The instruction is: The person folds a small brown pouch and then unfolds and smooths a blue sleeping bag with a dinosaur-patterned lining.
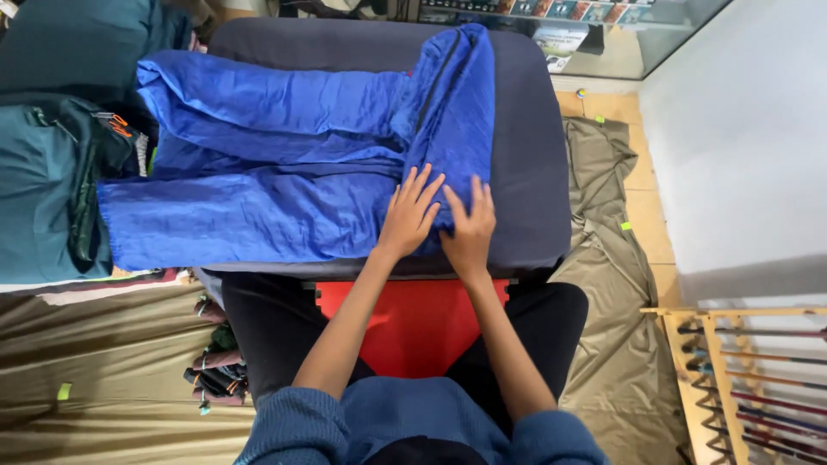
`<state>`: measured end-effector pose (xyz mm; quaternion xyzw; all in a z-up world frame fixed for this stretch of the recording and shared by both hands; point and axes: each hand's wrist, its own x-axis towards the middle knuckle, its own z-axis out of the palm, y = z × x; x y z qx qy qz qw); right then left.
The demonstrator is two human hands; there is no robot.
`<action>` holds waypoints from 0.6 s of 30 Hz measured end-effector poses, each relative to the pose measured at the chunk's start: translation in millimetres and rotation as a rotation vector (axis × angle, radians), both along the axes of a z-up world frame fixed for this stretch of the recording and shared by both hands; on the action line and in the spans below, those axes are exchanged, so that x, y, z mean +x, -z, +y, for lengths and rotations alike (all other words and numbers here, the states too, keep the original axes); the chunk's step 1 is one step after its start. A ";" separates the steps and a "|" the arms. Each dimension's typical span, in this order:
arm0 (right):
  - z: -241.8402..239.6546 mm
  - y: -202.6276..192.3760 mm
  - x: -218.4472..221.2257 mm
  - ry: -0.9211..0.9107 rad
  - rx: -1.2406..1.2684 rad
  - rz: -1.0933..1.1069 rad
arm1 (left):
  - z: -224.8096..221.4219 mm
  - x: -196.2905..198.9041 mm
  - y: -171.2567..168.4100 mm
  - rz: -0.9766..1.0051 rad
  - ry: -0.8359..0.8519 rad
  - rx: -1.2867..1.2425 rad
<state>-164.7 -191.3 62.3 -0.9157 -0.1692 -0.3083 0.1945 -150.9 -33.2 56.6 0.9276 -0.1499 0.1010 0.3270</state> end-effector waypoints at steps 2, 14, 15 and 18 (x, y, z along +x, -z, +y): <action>6.8 2.6 5.2 0.012 -0.097 0.050 | 4.0 -1.1 12.7 -0.005 -0.006 -0.009; -86.1 49.6 26.7 0.174 0.569 0.253 | 89.9 -49.0 57.3 0.097 -0.178 0.300; -97.6 54.9 24.6 0.292 0.690 0.348 | 89.9 -48.6 59.1 0.112 -0.198 0.301; -143.0 122.5 32.5 0.400 1.148 0.229 | 84.5 -48.3 59.6 0.089 -0.231 0.270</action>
